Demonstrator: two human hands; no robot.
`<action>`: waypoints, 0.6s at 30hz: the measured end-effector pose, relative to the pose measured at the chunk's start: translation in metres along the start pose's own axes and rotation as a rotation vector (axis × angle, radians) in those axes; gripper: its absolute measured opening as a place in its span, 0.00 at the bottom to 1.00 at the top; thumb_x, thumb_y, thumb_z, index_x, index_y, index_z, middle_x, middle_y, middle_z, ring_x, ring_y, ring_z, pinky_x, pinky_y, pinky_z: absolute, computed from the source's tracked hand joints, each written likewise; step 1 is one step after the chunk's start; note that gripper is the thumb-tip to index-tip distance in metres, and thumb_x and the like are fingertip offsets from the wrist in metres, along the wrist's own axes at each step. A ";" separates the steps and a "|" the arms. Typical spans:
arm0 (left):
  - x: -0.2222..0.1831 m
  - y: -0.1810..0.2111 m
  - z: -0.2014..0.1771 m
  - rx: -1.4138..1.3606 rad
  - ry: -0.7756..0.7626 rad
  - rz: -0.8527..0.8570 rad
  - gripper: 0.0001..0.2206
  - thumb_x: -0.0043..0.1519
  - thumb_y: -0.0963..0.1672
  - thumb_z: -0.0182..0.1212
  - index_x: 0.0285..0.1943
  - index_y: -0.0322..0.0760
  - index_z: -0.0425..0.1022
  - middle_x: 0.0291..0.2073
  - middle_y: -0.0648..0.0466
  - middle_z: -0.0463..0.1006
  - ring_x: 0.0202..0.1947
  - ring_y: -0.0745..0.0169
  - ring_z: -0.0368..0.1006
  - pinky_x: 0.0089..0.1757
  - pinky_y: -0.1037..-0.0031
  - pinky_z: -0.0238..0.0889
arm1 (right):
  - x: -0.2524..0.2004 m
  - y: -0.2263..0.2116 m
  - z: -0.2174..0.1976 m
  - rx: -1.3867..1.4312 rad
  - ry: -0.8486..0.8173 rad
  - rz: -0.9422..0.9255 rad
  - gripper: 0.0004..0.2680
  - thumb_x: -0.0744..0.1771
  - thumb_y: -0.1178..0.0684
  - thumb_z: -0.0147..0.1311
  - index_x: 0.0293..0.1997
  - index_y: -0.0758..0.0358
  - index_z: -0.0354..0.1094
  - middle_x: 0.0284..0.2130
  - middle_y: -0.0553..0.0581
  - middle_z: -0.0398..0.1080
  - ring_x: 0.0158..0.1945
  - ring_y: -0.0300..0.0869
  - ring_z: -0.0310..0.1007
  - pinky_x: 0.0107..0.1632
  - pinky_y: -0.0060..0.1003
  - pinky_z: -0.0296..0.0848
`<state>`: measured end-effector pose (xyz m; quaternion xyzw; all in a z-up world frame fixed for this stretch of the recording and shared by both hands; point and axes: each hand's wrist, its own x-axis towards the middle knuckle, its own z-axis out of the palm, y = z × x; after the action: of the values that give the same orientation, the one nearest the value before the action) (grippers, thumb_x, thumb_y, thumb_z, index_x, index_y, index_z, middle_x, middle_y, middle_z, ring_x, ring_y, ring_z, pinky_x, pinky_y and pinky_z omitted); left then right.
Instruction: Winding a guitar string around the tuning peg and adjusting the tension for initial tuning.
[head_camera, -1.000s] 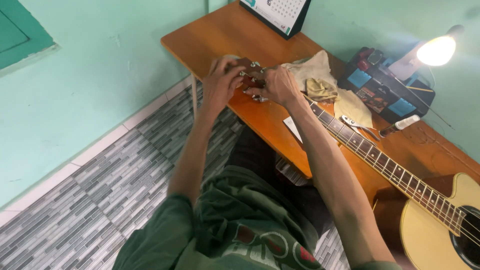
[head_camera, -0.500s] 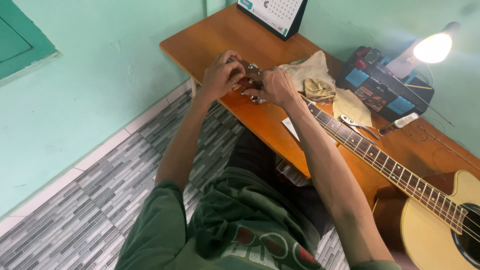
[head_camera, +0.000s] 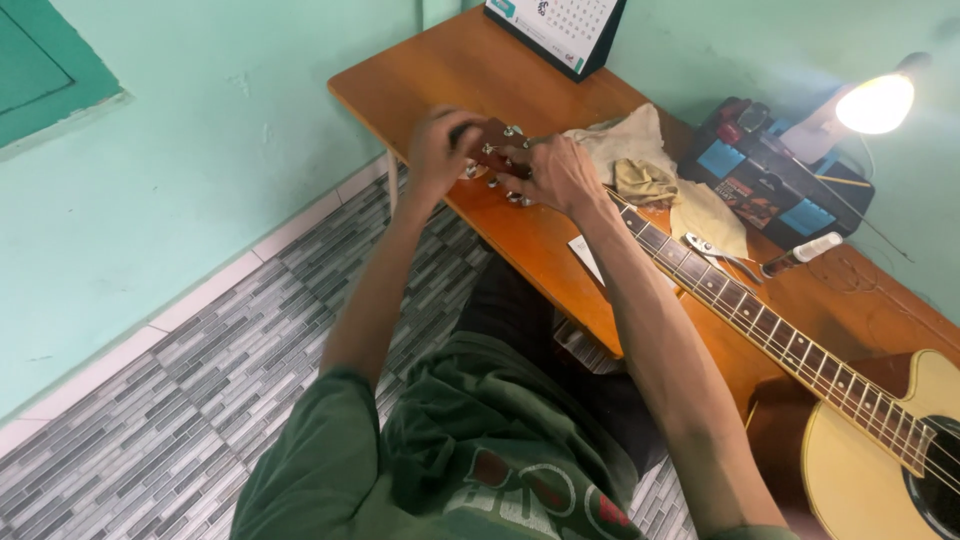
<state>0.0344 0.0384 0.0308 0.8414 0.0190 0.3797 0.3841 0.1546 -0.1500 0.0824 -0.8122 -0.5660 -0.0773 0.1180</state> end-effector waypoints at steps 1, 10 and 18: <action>-0.010 0.021 -0.009 0.111 0.142 -0.003 0.08 0.68 0.44 0.59 0.51 0.43 0.82 0.43 0.48 0.77 0.46 0.41 0.76 0.44 0.61 0.72 | 0.000 0.000 -0.001 -0.007 -0.008 -0.006 0.14 0.64 0.34 0.63 0.50 0.42 0.79 0.32 0.58 0.77 0.40 0.61 0.79 0.41 0.60 0.79; -0.080 -0.010 0.025 0.708 0.272 0.237 0.09 0.70 0.47 0.62 0.58 0.48 0.77 0.44 0.55 0.75 0.36 0.61 0.80 0.29 0.75 0.76 | -0.001 -0.003 -0.004 -0.026 -0.028 0.026 0.13 0.64 0.33 0.63 0.49 0.39 0.80 0.31 0.55 0.77 0.41 0.58 0.79 0.43 0.55 0.80; -0.063 -0.032 0.035 0.721 0.364 0.220 0.10 0.69 0.52 0.63 0.50 0.49 0.78 0.35 0.63 0.74 0.30 0.69 0.78 0.25 0.81 0.72 | -0.004 -0.019 -0.017 -0.079 -0.047 0.094 0.15 0.62 0.33 0.64 0.37 0.52 0.80 0.26 0.58 0.76 0.38 0.58 0.80 0.40 0.54 0.80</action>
<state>0.0211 0.0187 -0.0445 0.8381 0.1285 0.5300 0.0124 0.1355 -0.1522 0.0999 -0.8436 -0.5262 -0.0748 0.0759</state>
